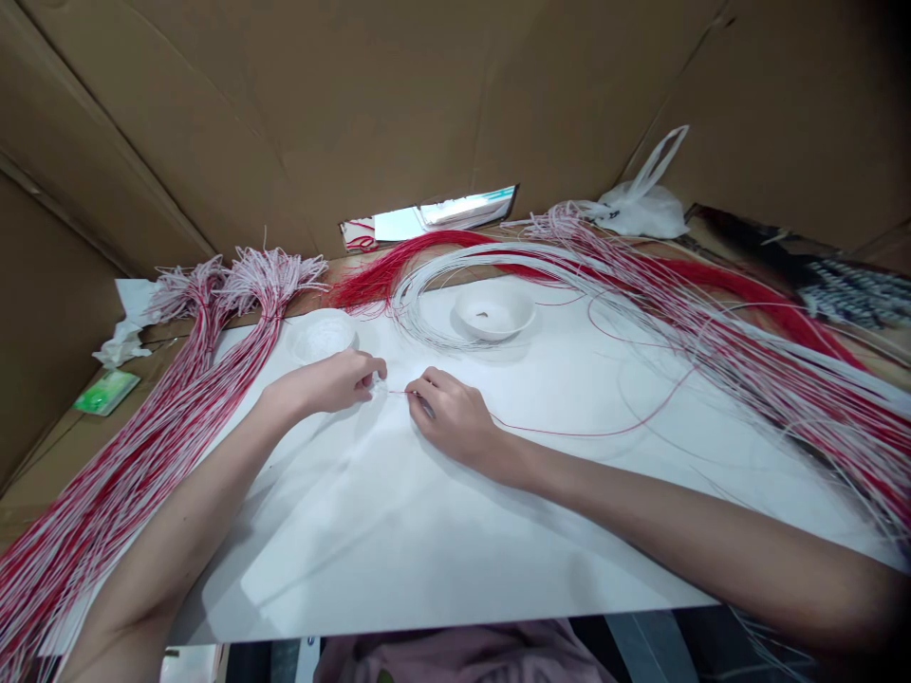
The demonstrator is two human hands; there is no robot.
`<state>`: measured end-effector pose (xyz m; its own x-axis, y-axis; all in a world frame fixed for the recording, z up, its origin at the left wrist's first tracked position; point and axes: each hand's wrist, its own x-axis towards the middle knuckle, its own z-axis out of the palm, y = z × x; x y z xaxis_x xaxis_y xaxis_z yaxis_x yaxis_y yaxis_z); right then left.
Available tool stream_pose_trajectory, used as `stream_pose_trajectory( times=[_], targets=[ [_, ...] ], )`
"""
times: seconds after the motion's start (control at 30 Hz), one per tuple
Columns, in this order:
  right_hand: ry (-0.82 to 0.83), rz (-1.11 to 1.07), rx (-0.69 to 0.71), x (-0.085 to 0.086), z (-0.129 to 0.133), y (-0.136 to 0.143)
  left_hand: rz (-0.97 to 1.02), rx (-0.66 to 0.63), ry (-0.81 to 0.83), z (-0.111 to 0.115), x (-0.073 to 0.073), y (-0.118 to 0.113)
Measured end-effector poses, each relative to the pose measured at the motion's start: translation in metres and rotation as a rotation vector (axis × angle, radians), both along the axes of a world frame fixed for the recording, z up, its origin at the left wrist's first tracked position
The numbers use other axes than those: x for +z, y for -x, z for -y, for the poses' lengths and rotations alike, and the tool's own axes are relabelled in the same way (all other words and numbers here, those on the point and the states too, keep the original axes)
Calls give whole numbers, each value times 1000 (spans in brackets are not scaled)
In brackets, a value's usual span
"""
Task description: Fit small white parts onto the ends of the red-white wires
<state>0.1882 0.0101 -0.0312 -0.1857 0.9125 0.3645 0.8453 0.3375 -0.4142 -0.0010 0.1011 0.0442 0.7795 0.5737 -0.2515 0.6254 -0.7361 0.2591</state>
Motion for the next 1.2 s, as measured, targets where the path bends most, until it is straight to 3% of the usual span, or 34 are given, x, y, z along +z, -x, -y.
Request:
stream_pose_trajectory(
  times=[0.33, 0.47, 0.57, 0.67, 0.77, 0.87, 0.97, 1.2],
  targets=[
    [-11, -1, -1, 1, 0, 0, 8, -3, -12, 3, 1, -3],
    [1, -6, -2, 1, 0, 0, 52, -28, -47, 3, 10, -1],
    [-5, -8, 2, 1, 0, 0, 160, -23, -188, -3, 24, 6],
    [-5, -28, 10, 2, 0, -1, 218, 103, -374, -17, 33, 22],
    [7, -74, 33, 2, 0, -1, 49, 210, -299, -34, 28, 38],
    [14, -120, 76, 2, 0, -2, -39, 191, -201, -47, 16, 47],
    [21, -143, 128, 1, -1, -2, -45, 169, -160, -52, 10, 48],
    [15, -171, 174, 1, -1, -2, -21, 162, -118, -56, 10, 49]
  ],
)
